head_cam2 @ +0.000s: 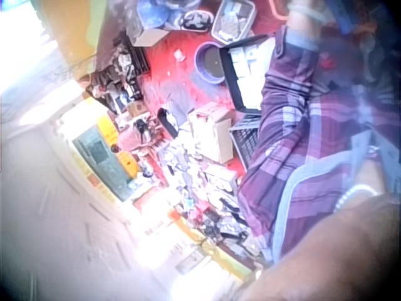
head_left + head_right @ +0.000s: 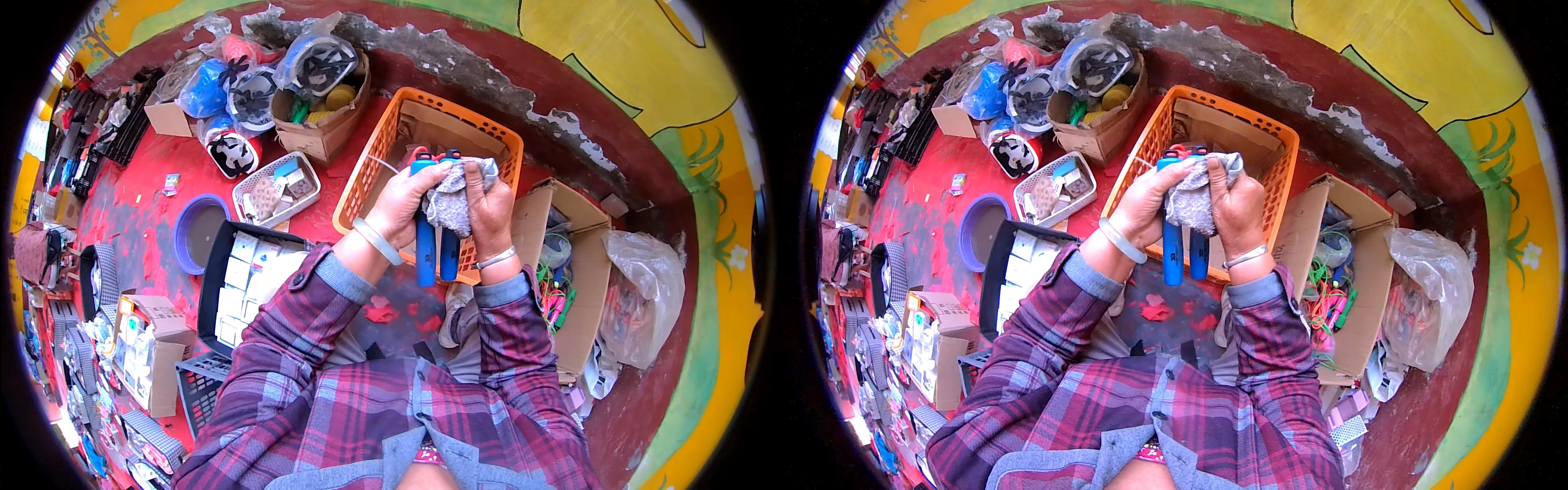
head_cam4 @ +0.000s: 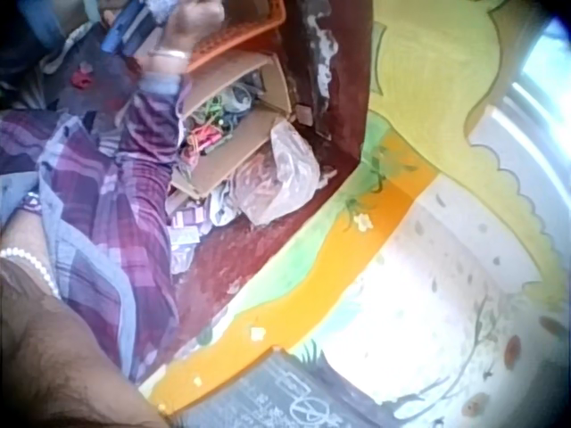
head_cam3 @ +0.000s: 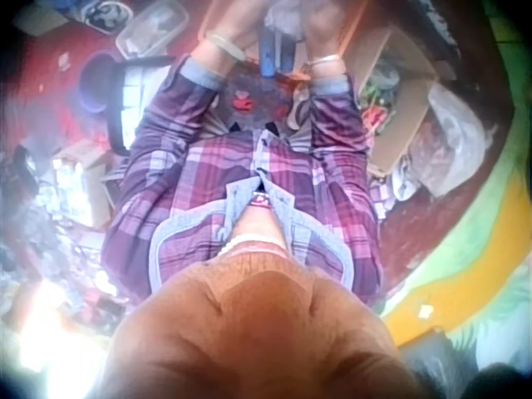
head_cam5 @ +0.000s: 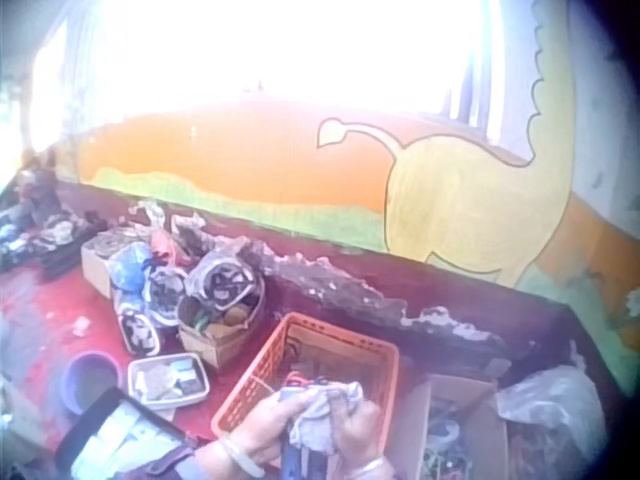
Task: The person cleans a jump rope by wiping its blue handles and red cord with a cloth, handling one handle at a time and then the cord while sitting on the floor near several containers.
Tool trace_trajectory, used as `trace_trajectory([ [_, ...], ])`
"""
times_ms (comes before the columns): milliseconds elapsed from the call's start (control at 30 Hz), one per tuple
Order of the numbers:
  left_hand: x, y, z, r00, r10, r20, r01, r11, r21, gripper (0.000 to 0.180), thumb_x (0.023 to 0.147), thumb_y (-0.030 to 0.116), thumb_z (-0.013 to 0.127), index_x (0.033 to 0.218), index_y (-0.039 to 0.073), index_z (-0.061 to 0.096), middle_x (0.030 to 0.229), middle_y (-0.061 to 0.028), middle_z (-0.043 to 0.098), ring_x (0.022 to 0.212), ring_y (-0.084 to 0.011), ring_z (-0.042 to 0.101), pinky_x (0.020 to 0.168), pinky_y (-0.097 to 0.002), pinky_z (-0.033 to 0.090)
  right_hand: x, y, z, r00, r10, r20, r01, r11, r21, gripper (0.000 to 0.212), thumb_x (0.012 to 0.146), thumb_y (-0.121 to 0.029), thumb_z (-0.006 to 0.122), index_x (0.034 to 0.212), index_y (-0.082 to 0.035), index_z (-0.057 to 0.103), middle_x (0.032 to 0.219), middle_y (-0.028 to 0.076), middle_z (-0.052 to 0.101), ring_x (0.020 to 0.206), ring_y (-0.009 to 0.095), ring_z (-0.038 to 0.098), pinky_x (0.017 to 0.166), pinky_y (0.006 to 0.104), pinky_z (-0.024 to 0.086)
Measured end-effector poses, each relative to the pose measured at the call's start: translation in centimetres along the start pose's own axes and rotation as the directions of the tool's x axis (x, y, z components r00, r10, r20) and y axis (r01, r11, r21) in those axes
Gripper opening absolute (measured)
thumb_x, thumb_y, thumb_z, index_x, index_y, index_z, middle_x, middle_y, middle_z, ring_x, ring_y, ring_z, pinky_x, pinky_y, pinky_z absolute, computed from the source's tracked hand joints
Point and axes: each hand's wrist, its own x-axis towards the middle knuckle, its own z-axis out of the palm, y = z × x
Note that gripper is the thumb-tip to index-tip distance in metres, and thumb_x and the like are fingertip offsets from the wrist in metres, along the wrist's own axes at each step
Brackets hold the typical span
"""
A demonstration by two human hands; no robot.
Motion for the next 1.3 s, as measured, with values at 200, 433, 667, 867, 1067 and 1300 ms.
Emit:
trace_trajectory([
  [200,0.0,0.3,0.3,0.995,-0.075,0.07,0.087,0.979,-0.183,0.04,0.086,0.023,0.061,0.119,0.003,0.049,0.109,-0.0169,0.059,0.097,-0.0285,0.061,0.087,-0.044,0.05,2.1,-1.1,-3.8,0.877,0.459,-0.144,-0.287,0.739,0.61,0.044,0.094,-0.041,0.049,0.104,0.001,0.06,0.098,0.009,0.064,0.085,0.017,0.063,0.075,0.0288,0.051],
  [433,-0.6,1.2,0.8,0.999,-0.049,0.02,0.052,0.981,-0.187,0.043,0.086,0.025,0.062,0.12,0.004,0.048,0.106,-0.0216,0.06,0.096,-0.0353,0.062,0.089,-0.0457,0.05,3.1,0.0,-7.9,0.911,0.409,0.058,-0.202,0.319,0.926,0.04,0.097,-0.031,0.039,0.123,-0.002,0.048,0.118,0.013,0.058,0.11,0.028,0.055,0.094,0.0409,0.045],
  [667,-0.5,1.2,1.0,0.999,-0.006,-0.047,-0.003,0.985,-0.175,0.036,0.088,0.03,0.061,0.115,0.008,0.052,0.103,-0.0135,0.061,0.094,-0.0332,0.062,0.085,-0.044,0.051,2.0,-2.3,-6.1,0.992,0.122,-0.016,-0.07,0.667,0.742,0.04,0.086,-0.005,0.059,0.124,-0.005,0.047,0.119,0.007,0.056,0.107,0.02,0.056,0.09,0.0359,0.047],
  [867,0.0,0.5,-0.1,0.999,-0.041,-0.027,0.037,0.986,-0.163,0.033,0.089,0.031,0.06,0.114,0.009,0.055,0.106,-0.0087,0.061,0.096,-0.0224,0.061,0.088,-0.0397,0.049,0.3,-4.0,-1.8,0.953,-0.297,-0.056,0.293,0.953,-0.072,0.032,0.078,0.003,0.064,0.109,-0.003,0.057,0.103,0.009,0.062,0.099,0.021,0.059,0.084,0.0303,0.046],
  [1067,0.4,-0.8,-0.8,0.985,0.164,-0.059,-0.169,0.98,-0.103,0.032,0.09,0.024,0.059,0.114,0.004,0.055,0.106,-0.005,0.061,0.095,-0.0159,0.06,0.086,-0.0331,0.049,0.3,-3.8,-0.5,0.885,-0.433,0.171,0.465,0.813,-0.349,0.023,0.069,0.0,0.06,0.091,-0.002,0.062,0.088,0.015,0.062,0.084,0.033,0.059,0.077,0.0386,0.048],
  [1300,0.0,1.6,0.3,0.994,0.084,-0.066,-0.089,0.994,-0.068,0.036,0.087,0.028,0.062,0.114,0.006,0.053,0.097,-0.0124,0.062,0.09,-0.027,0.062,0.079,-0.041,0.053,1.7,-1.8,-4.7,0.891,0.421,0.169,-0.357,0.422,0.833,0.03,0.077,-0.007,0.057,0.105,0.003,0.059,0.099,0.011,0.064,0.086,0.022,0.063,0.08,0.0321,0.05],
])
